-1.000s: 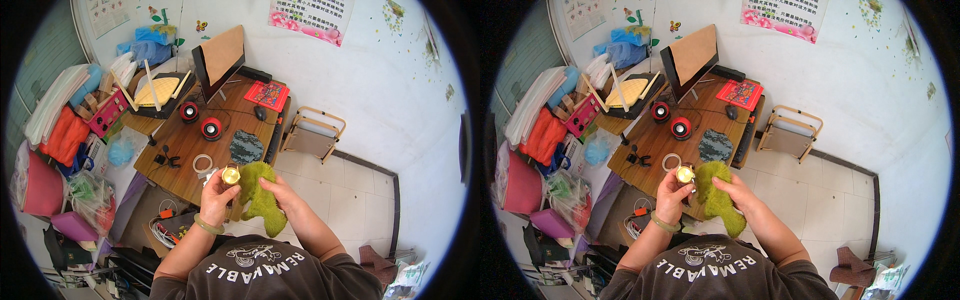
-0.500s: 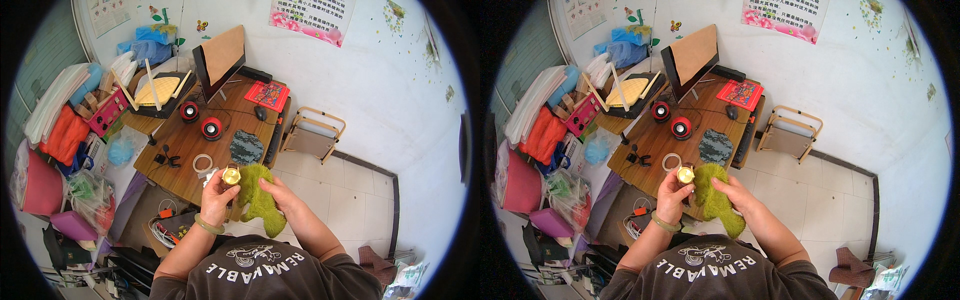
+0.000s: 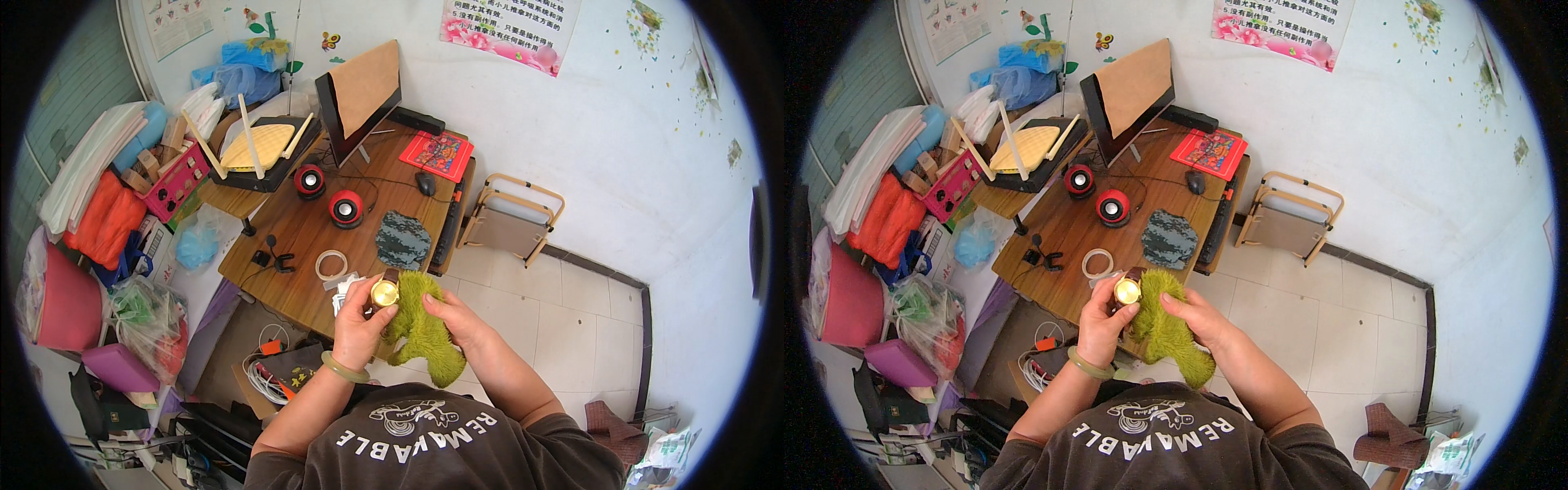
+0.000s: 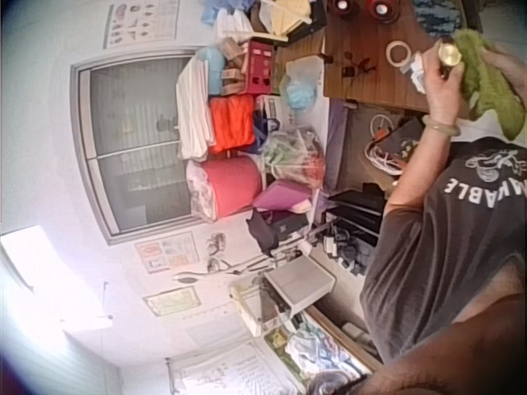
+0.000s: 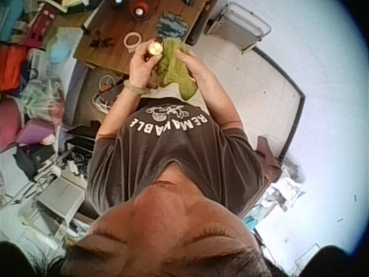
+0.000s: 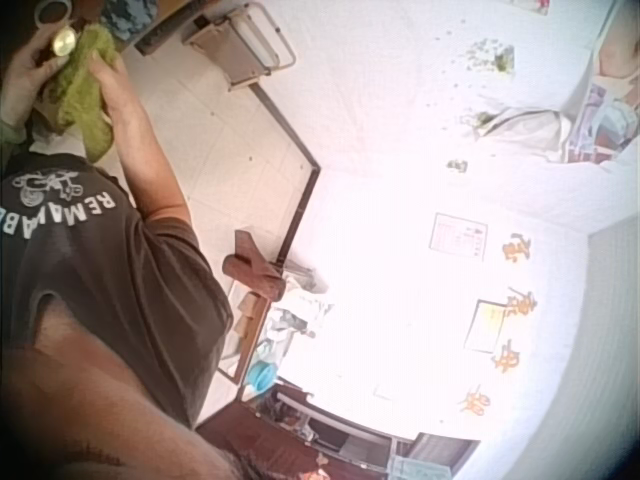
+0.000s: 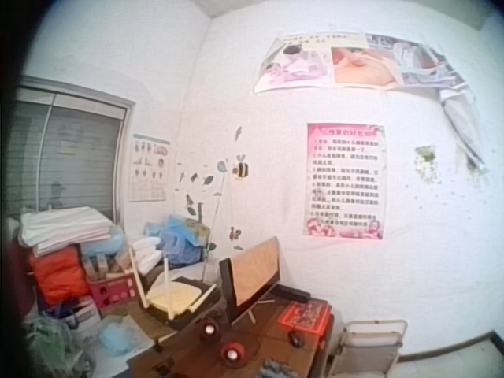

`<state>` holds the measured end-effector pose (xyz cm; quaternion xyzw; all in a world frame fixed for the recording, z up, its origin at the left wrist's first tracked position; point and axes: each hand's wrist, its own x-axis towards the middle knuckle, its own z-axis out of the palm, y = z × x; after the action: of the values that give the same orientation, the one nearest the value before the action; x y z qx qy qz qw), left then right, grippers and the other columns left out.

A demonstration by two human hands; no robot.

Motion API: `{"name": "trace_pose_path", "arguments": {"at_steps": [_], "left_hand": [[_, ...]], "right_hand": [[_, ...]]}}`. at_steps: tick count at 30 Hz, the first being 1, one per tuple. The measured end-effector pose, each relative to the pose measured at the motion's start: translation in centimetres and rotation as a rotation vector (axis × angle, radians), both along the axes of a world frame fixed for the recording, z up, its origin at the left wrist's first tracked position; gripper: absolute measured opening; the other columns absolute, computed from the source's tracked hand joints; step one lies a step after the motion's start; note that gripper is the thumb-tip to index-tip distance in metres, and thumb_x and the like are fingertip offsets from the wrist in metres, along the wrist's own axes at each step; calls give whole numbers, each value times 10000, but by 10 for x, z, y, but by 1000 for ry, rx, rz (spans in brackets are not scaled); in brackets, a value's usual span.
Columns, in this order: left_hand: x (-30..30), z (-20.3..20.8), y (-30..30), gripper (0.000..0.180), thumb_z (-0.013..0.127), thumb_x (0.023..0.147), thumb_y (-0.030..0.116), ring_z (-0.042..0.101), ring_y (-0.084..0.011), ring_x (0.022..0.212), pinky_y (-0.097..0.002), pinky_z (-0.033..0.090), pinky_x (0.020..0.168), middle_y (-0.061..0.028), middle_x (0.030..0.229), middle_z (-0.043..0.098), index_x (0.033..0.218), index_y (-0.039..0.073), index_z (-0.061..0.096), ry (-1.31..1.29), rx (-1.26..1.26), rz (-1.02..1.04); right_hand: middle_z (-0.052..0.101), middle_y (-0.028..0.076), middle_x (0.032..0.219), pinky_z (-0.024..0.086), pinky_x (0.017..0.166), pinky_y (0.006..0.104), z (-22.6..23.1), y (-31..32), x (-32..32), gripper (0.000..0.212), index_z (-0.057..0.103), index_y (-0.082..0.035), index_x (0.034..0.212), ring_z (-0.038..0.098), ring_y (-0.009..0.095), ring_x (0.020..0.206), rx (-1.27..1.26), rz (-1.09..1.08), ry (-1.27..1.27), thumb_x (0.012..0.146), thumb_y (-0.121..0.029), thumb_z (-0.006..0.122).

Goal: The person wipes a small wooden stool with a green cloth, cleaning the seat and legs. The person then wipes the table surface and handles a wristwatch and a small white device, placing them back on the table.

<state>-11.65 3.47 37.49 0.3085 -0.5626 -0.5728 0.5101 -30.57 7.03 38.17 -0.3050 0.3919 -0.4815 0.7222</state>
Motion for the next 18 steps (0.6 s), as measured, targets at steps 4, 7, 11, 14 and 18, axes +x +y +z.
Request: {"name": "trace_pose_path", "arguments": {"at_steps": [4,7,11,14,18], "left_hand": [[1,5,2,523,695,848,10,554,-160,1062,-273,442,946,-65,1144,507,1339,-17,514,-163,-64,29],[3,8,5,535,697,852,20,555,-157,1061,-271,446,938,-68,1133,507,1351,-15,507,-220,-84,48],[4,4,4,537,691,861,26,552,-153,1062,-269,446,933,-67,1113,510,1360,-14,498,-235,-105,39],[3,5,6,538,682,868,27,550,-150,1057,-267,446,926,-68,1114,514,1369,-15,488,-143,-31,39],[5,11,5,529,676,871,30,550,-161,1061,-276,446,927,-77,1133,520,1366,-5,491,-168,-61,49]], "right_hand": [[587,128,1260,499,935,392,-2,1,2,604,454,-11,1360,593,244,1125,9,-48,-79,910,-352,669],[589,120,1261,506,929,403,4,3,7,561,457,-25,1361,597,252,1125,27,-96,-153,924,-322,647],[597,114,1252,514,919,410,3,3,7,521,463,-33,1358,607,256,1111,6,-99,-199,939,-296,624],[605,114,1236,513,918,409,6,3,10,520,469,-28,1352,613,255,1099,3,-97,-131,934,-290,634],[610,114,1229,505,931,394,-3,6,12,533,477,-17,1345,613,244,1095,-3,-44,-122,924,-291,652]]}}
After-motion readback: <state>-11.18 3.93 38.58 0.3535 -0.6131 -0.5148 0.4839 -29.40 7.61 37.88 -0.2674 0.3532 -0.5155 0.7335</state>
